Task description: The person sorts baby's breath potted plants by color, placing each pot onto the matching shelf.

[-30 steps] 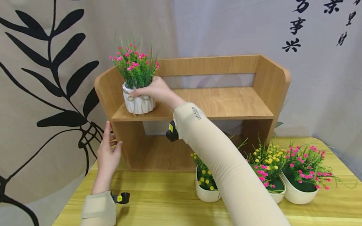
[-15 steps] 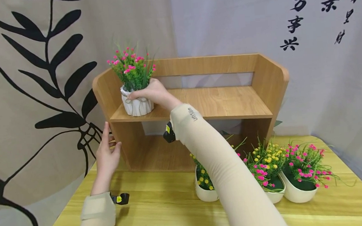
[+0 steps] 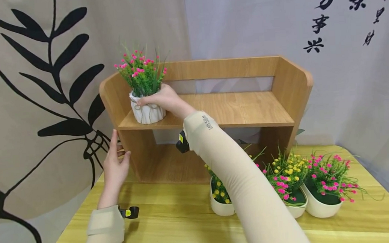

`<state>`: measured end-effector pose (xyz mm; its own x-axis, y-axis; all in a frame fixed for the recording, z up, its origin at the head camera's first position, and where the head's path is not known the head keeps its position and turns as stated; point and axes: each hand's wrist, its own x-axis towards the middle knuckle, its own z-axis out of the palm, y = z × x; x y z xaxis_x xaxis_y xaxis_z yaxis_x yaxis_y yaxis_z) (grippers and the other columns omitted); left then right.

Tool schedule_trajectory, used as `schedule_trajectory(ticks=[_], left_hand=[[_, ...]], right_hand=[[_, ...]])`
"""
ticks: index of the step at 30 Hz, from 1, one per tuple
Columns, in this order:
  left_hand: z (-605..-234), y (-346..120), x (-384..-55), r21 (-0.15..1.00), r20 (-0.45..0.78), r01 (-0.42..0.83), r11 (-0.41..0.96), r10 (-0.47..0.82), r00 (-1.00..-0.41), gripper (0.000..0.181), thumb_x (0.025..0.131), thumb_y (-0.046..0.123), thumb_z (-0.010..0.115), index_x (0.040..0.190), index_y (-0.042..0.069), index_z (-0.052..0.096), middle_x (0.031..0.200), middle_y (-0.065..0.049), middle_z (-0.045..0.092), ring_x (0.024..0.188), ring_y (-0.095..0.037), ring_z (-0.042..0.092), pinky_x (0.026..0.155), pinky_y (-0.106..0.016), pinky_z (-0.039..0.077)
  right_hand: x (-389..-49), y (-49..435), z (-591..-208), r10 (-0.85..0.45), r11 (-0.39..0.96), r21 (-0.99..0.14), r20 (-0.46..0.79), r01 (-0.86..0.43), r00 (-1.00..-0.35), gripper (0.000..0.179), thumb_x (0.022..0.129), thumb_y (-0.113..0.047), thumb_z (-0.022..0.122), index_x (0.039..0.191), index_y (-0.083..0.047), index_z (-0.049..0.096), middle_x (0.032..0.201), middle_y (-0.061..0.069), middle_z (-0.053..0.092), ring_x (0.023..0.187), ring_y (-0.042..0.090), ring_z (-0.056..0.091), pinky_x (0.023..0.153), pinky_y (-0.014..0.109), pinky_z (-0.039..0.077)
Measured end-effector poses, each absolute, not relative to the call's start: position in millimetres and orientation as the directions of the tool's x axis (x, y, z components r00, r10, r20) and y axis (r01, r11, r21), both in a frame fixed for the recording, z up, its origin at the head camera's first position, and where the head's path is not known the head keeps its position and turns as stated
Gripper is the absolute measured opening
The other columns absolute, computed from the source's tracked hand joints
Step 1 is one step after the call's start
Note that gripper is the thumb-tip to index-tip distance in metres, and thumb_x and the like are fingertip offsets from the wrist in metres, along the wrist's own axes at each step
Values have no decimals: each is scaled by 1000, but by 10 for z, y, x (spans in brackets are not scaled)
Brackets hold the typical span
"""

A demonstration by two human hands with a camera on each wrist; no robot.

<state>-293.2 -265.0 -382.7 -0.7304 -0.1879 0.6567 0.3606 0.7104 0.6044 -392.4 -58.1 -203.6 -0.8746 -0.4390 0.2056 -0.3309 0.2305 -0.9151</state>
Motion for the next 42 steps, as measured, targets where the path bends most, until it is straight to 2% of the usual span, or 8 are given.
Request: schedule_trajectory(ticks=[7,12,18,22,31,34,39,42], left_hand=[[-3821,-2676,-2930,605,656,346,717,-202,-727,88,91,-7,60,156,33,17,115,-28,55,97,-42,61,78,-53,55],[-3845,-2671,-2932,609,647,346,714,-194,-737,88,91,-7,59,156,33,16,116,-29,54,97,-43,60,78,-53,55],[-3896,-2644,-2934,621,639,340,706,-205,-742,89,91,-8,60,156,34,17,115,-29,55,97,-42,60,78,-52,55],[-3911,-2630,-2937,618,644,344,706,-204,-737,89,90,-9,60,156,34,17,115,-29,55,97,-43,60,78,-53,55],[-3873,-2648,-2960,603,652,347,718,-194,-733,88,91,-8,59,156,33,16,115,-29,55,97,-43,60,78,-54,54],[-3856,-2652,-2965,611,649,343,714,-203,-734,88,92,-8,58,156,34,16,116,-30,55,98,-44,59,79,-55,53],[-3846,-2641,-2969,617,640,342,709,-199,-742,87,92,-7,57,156,34,15,119,-30,53,100,-44,58,80,-55,53],[-3842,-2634,-2970,617,644,348,706,-199,-739,87,92,-7,57,156,33,15,119,-30,53,100,-44,58,80,-55,53]], right_hand=[[-3864,-562,-1984,-511,184,-929,189,-322,-839,96,78,-30,81,154,-15,25,151,2,36,135,15,36,111,33,31],[-3796,-442,-1962,-476,218,-937,141,-272,-868,98,84,-37,75,156,-12,13,154,6,30,138,19,33,110,36,35],[-3626,-182,-1974,-395,234,-932,168,-276,-903,89,87,-39,72,155,-14,20,153,6,33,139,19,33,108,36,37],[-3363,63,-1969,-407,241,-913,212,-329,-888,79,88,-33,71,152,-14,28,151,7,37,137,23,36,107,39,38],[-2515,566,-2065,-588,204,-862,270,-463,-762,74,86,-19,73,149,-16,34,146,0,43,134,21,40,107,44,38],[-2234,645,-2163,-656,170,-842,292,-513,-696,79,83,-24,78,148,-17,36,147,0,44,132,20,42,104,44,42],[-1822,758,-2463,-743,83,-829,319,-554,-589,87,75,-43,82,146,-18,40,146,-2,45,130,19,46,100,42,45],[-1651,807,-2711,-779,13,-843,329,-538,-534,86,75,-43,82,145,-16,41,145,0,46,128,22,47,99,40,46]])
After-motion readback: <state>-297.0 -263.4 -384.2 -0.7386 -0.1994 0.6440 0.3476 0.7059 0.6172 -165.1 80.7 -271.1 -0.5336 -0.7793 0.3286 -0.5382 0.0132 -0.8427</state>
